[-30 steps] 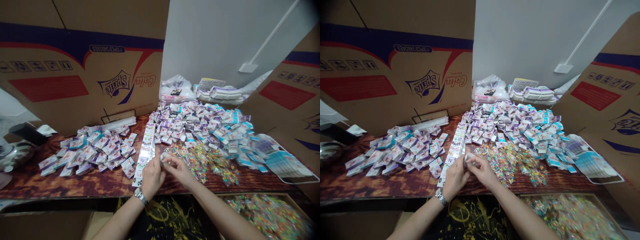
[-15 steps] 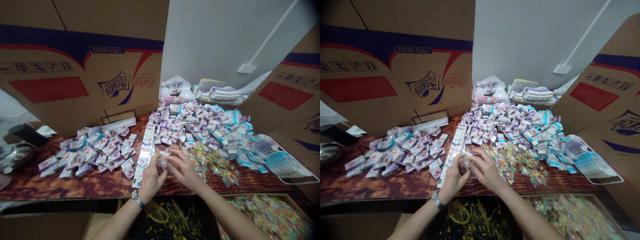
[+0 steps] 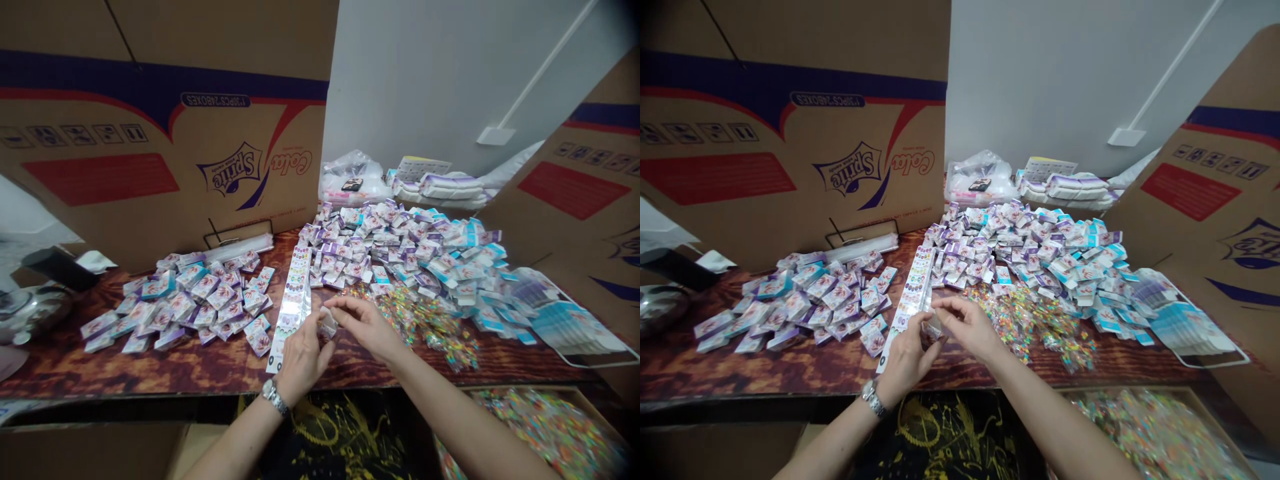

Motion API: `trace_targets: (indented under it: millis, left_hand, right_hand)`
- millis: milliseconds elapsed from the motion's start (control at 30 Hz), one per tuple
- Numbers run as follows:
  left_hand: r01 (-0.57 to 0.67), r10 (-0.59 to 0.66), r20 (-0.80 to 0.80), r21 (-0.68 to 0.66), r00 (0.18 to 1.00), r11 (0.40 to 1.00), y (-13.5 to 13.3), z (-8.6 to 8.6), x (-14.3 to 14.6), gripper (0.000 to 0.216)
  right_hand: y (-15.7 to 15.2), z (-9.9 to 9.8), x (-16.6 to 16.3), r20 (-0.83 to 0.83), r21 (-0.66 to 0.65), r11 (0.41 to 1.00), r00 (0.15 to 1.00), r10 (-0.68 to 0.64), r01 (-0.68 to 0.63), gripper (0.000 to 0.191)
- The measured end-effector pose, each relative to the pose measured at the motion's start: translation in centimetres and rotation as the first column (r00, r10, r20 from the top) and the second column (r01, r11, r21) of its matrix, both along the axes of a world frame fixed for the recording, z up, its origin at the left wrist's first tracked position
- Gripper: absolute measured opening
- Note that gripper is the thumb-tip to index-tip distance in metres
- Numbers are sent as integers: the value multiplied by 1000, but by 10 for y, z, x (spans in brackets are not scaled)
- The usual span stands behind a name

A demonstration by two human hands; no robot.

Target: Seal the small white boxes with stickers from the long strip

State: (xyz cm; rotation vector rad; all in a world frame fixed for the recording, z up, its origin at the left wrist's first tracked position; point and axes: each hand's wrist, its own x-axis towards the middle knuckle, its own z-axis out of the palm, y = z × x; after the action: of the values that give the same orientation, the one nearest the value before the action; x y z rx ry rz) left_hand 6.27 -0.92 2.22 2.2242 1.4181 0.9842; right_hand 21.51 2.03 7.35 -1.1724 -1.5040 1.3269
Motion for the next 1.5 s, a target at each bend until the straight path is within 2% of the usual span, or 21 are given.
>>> trace_targets:
  millis: [133,200,267,333,400,467,567,700,867,1200,1300,1433,1500]
  left_hand:
    - [-28,28,23,-18,999,999,-1,-4,0,62]
    - [-37,38,15,-31,999,999,0,-5,1,68]
    - [-45,44,-11,-32,999,998,0,-4,2,71]
    - [-42,42,-26,-30,999,999,1,-3,4,72]
    - [-31,31,-21,-29,999,999,0,-3,6,73]
    - [-27,27,-8,-34,1000,999,-1,-2,7,75]
    - [-18,19,9,-46,1000,999,-2,-2,8,75]
    - [6,-6,3,2,1000,1000,-2,-3,8,73]
    - [7,-7,-2,-1,1000,1000,-1,-6,8,72]
    - [-8,10,20,-100,1000,995,-3,10,3,71]
    - [-13,13,4,-92,1000,996,-1,11,1,71]
    - [-13,10,-53,-55,999,998,-1,9,-2,70]
    - [-16,11,-94,-52,996,999,-2,9,-3,71]
  right_hand:
    - [2,1,-1,33,-25,999,999,24,-23,23]
    - [1,2,-1,103,18,1000,995,17,-19,18]
    - [-2,4,-2,216,128,992,976,-35,7,14]
    - [-7,6,-5,303,282,959,947,-107,18,17]
    - [-12,6,-9,335,400,916,929,-156,9,21]
    - [-16,4,-11,339,455,890,923,-183,9,23]
    - [-17,-1,-11,343,445,895,916,-210,38,25]
    - [-13,-1,-8,377,413,909,900,-219,48,20]
    - [-19,2,-11,361,499,866,910,-203,-5,22]
    - [-35,-19,-18,273,587,805,915,-296,86,32]
    - [-34,-19,-18,261,551,830,925,-277,92,33]
    - [-31,-14,-18,311,525,851,929,-201,8,38]
    - [-30,-12,-19,300,476,880,940,-162,0,38]
